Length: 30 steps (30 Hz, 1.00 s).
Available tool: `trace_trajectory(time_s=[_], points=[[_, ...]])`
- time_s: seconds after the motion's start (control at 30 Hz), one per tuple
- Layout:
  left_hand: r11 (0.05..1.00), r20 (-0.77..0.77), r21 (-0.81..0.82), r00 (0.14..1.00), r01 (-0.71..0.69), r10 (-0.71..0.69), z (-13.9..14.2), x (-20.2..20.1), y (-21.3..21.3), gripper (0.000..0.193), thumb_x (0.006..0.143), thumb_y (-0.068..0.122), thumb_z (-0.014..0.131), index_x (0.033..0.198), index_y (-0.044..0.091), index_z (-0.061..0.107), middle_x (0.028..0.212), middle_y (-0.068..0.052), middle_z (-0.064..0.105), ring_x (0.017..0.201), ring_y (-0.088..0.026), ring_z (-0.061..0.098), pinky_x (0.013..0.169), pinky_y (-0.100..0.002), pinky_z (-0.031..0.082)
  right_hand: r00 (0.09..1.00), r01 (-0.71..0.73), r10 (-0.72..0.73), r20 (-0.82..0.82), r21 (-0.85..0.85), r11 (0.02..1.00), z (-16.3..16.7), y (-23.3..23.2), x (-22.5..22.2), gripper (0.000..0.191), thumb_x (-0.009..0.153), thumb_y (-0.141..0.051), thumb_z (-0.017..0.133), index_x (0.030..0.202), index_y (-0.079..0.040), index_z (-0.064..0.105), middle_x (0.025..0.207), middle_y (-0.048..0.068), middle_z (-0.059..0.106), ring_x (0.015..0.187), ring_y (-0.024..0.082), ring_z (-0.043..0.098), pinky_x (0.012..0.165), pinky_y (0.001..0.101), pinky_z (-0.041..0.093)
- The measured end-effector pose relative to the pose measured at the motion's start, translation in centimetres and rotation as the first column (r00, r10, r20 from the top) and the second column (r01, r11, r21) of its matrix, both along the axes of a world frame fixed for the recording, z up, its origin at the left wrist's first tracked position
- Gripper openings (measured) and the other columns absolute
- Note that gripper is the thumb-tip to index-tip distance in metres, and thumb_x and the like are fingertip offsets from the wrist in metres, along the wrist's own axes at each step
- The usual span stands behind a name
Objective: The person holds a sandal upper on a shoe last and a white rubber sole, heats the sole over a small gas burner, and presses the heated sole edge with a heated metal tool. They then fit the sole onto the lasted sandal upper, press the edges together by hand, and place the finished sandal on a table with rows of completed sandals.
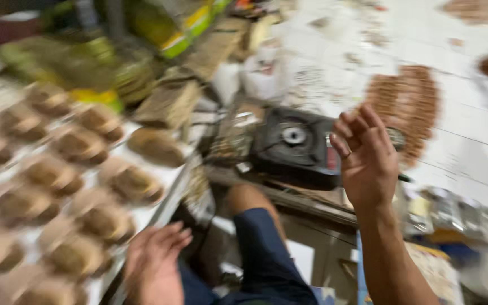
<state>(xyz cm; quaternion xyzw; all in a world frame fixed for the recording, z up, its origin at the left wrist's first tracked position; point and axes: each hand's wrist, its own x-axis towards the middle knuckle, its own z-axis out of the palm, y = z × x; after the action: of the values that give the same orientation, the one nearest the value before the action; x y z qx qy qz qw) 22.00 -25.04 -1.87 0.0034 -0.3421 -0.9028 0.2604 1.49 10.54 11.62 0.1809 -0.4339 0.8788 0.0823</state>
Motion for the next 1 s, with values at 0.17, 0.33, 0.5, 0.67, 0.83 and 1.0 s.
trace_trajectory(time_s=[0.17, 0.33, 0.5, 0.67, 0.83, 1.0], points=[[0.973, 0.08, -0.18, 0.983, -0.147, 0.164, 6.7, 2.2, 0.8, 0.037, 0.1, 0.015, 0.058, 0.128, -0.009, 0.055, 0.119, -0.028, 0.068, 0.106, -0.033, 0.069, 0.096, -0.044, 0.054, 0.962, -0.238, 0.273, 0.012, 0.527, 0.816, -2.4, -15.5, 3.2, 0.046, 0.102, -0.013, 0.067, 0.142, 0.008, 0.059, 0.125, 0.023, 0.07, 0.112, 0.03, 0.069, 0.101, 0.0407, 0.057], [0.976, 0.172, -0.154, 0.969, -0.151, 0.177, 10.7, 4.0, 0.0, 0.035, 0.1, 0.016, 0.057, 0.124, -0.009, 0.058, 0.11, -0.022, 0.071, 0.096, -0.026, 0.07, 0.09, -0.039, 0.055, 0.827, 0.088, 0.412, -0.384, 0.81, 0.579, -2.5, -27.7, 4.8, 0.066, 0.09, -0.025, 0.075, 0.144, 0.003, 0.05, 0.129, 0.022, 0.064, 0.115, 0.034, 0.065, 0.093, 0.0388, 0.054], [0.971, 0.265, -0.166, 0.94, -0.174, 0.214, 8.2, 5.2, -0.7, 0.034, 0.1, 0.018, 0.057, 0.121, -0.009, 0.061, 0.103, -0.019, 0.073, 0.09, -0.023, 0.071, 0.084, -0.036, 0.057, 0.909, 0.099, 0.342, -0.237, 0.921, 0.376, -4.3, -32.5, 4.9, 0.071, 0.086, -0.033, 0.078, 0.144, -0.002, 0.051, 0.13, 0.021, 0.064, 0.107, 0.034, 0.067, 0.085, 0.0404, 0.054], [0.997, 0.307, -0.025, 0.95, 0.075, -0.063, 6.9, 3.5, -1.7, 0.043, 0.104, 0.029, 0.056, 0.126, -0.008, 0.058, 0.102, -0.02, 0.072, 0.084, -0.026, 0.071, 0.068, -0.035, 0.058, 0.907, -0.361, 0.418, 0.058, 0.617, 0.699, -5.8, -28.4, 4.0, 0.062, 0.088, -0.015, 0.067, 0.147, 0.002, 0.058, 0.126, 0.019, 0.071, 0.106, 0.029, 0.069, 0.091, 0.0389, 0.054], [0.755, -0.004, 0.339, 0.803, 0.562, -0.596, 8.5, 0.4, -2.7, 0.082, 0.091, 0.065, 0.05, 0.135, -0.004, 0.055, 0.109, -0.021, 0.072, 0.089, -0.031, 0.073, 0.067, -0.04, 0.062, 0.463, -0.866, 0.871, 0.166, 0.296, 0.403, -3.5, -23.7, 3.5, 0.071, 0.075, -0.006, 0.062, 0.145, 0.008, 0.059, 0.125, 0.019, 0.072, 0.109, 0.028, 0.068, 0.096, 0.037, 0.053], [0.933, 0.026, 0.138, 0.94, 0.333, -0.339, 10.6, -0.5, -2.8, 0.062, 0.092, 0.048, 0.067, 0.139, 0.014, 0.048, 0.114, -0.01, 0.063, 0.094, -0.026, 0.071, 0.078, -0.045, 0.064, 0.793, -0.413, 0.606, -0.059, 0.68, 0.606, -0.4, -24.5, 6.3, 0.051, 0.09, -0.002, 0.065, 0.14, 0.004, 0.059, 0.138, 0.016, 0.064, 0.129, 0.026, 0.059, 0.107, 0.0366, 0.047]])
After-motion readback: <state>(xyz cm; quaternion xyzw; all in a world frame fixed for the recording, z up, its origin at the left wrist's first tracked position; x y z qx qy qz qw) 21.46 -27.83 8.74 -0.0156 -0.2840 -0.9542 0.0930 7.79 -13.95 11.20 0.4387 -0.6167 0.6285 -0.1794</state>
